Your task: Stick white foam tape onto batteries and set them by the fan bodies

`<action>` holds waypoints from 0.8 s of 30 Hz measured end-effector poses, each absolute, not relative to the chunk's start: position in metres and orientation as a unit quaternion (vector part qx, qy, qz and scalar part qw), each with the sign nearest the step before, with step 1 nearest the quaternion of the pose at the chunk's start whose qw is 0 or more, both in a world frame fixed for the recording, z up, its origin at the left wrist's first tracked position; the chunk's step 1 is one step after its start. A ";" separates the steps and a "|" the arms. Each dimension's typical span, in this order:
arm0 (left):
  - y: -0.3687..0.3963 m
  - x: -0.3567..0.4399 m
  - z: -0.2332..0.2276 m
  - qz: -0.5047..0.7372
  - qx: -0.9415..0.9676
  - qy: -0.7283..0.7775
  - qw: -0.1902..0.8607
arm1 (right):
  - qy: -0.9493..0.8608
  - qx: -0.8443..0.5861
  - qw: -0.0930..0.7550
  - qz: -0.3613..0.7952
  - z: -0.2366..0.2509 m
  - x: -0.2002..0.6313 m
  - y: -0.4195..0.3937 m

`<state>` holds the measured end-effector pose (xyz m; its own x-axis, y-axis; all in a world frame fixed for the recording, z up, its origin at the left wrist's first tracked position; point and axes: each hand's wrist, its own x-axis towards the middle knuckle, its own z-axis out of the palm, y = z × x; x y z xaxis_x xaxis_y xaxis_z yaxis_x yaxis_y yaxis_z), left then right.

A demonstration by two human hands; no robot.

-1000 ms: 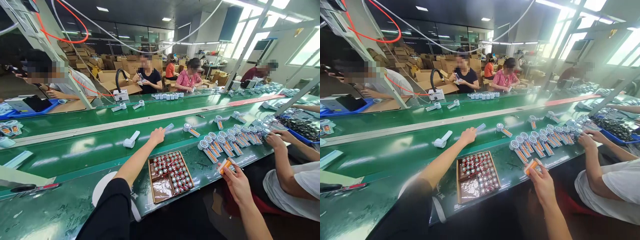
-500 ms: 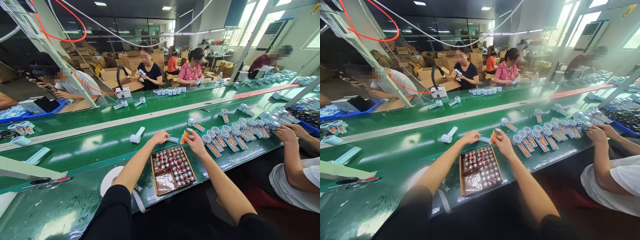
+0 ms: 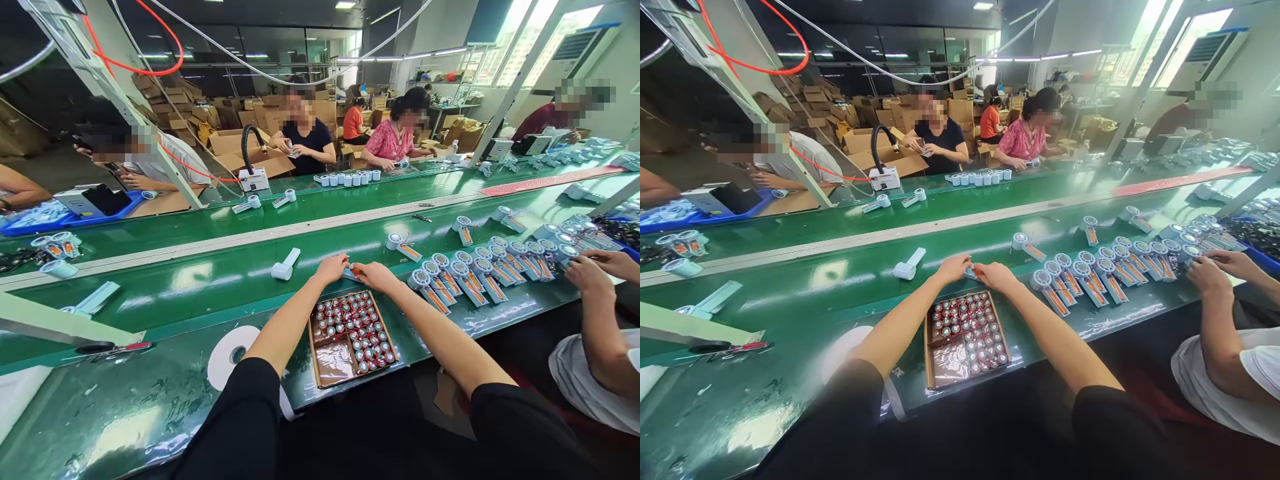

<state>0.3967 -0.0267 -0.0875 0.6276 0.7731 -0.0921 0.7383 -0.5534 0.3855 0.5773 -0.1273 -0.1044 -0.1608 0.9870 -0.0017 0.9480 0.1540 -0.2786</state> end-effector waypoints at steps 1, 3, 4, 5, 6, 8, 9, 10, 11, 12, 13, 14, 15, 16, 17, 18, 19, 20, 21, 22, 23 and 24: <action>-0.026 0.399 -0.089 0.047 0.875 0.438 0.202 | -0.757 -0.642 0.074 0.101 -0.104 0.576 -0.125; -0.025 0.403 -0.092 0.052 0.865 0.453 0.211 | -0.762 -0.639 0.047 0.093 -0.104 0.571 -0.121; -0.024 0.405 -0.093 0.054 0.860 0.459 0.215 | -0.764 -0.638 0.036 0.092 -0.104 0.569 -0.118; -0.024 0.408 -0.094 0.056 0.857 0.464 0.219 | -0.766 -0.636 0.027 0.092 -0.104 0.567 -0.116; -0.024 0.412 -0.095 0.058 0.853 0.467 0.223 | -0.767 -0.635 0.019 0.092 -0.103 0.566 -0.114; -0.025 0.419 -0.094 0.065 0.849 0.468 0.234 | -0.769 -0.632 0.009 0.095 -0.101 0.564 -0.110; -0.026 0.422 -0.092 0.071 0.849 0.465 0.241 | -0.771 -0.630 0.006 0.097 -0.099 0.565 -0.108; -0.027 0.423 -0.090 0.079 0.849 0.460 0.248 | -0.773 -0.626 0.006 0.100 -0.098 0.566 -0.106; -0.030 0.420 -0.087 0.091 0.849 0.454 0.253 | -0.776 -0.622 0.008 0.103 -0.096 0.568 -0.105; -0.034 0.414 -0.083 0.107 0.849 0.448 0.257 | -0.779 -0.617 0.012 0.107 -0.095 0.571 -0.103; -0.040 0.402 -0.080 0.127 0.848 0.445 0.259 | -0.781 -0.614 0.020 0.110 -0.095 0.574 -0.102; -0.048 0.385 -0.077 0.148 0.845 0.445 0.258 | -0.781 -0.614 0.030 0.113 -0.096 0.579 -0.101; -0.058 0.363 -0.074 0.170 0.840 0.448 0.255 | -0.776 -0.619 0.043 0.113 -0.097 0.584 -0.101; -0.071 0.334 -0.073 0.190 0.832 0.456 0.251 | -0.767 -0.629 0.058 0.112 -0.099 0.589 -0.100; -0.087 0.302 -0.074 0.206 0.823 0.469 0.247 | -0.754 -0.643 0.075 0.110 -0.101 0.595 -0.099; -0.104 0.266 -0.076 0.222 0.809 0.490 0.239 | -0.739 -0.659 0.092 0.106 -0.102 0.601 -0.099; -0.122 0.229 -0.079 0.234 0.792 0.517 0.227 | -0.722 -0.675 0.110 0.103 -0.103 0.606 -0.098; -0.141 0.191 -0.085 0.241 0.775 0.545 0.211 | -0.706 -0.689 0.127 0.102 -0.102 0.611 -0.098; -0.160 0.155 -0.091 0.246 0.762 0.569 0.189 | -0.694 -0.698 0.143 0.103 -0.101 0.615 -0.098; -0.179 0.122 -0.099 0.225 0.773 0.573 0.155 | -0.685 -0.703 0.160 0.105 -0.097 0.617 -0.098; -0.195 0.093 -0.108 0.192 0.791 0.566 0.130 | -0.679 -0.704 0.178 0.106 -0.093 0.617 -0.099; -0.210 0.069 -0.118 0.171 0.799 0.566 0.108 | -0.676 -0.702 0.200 0.106 -0.087 0.614 -0.101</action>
<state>0.0694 -0.2104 -0.1177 0.3010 0.9417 0.1505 0.8679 -0.3359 0.3660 0.6138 -0.1013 -0.0868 0.0647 0.9904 0.1220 0.9061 -0.0071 -0.4231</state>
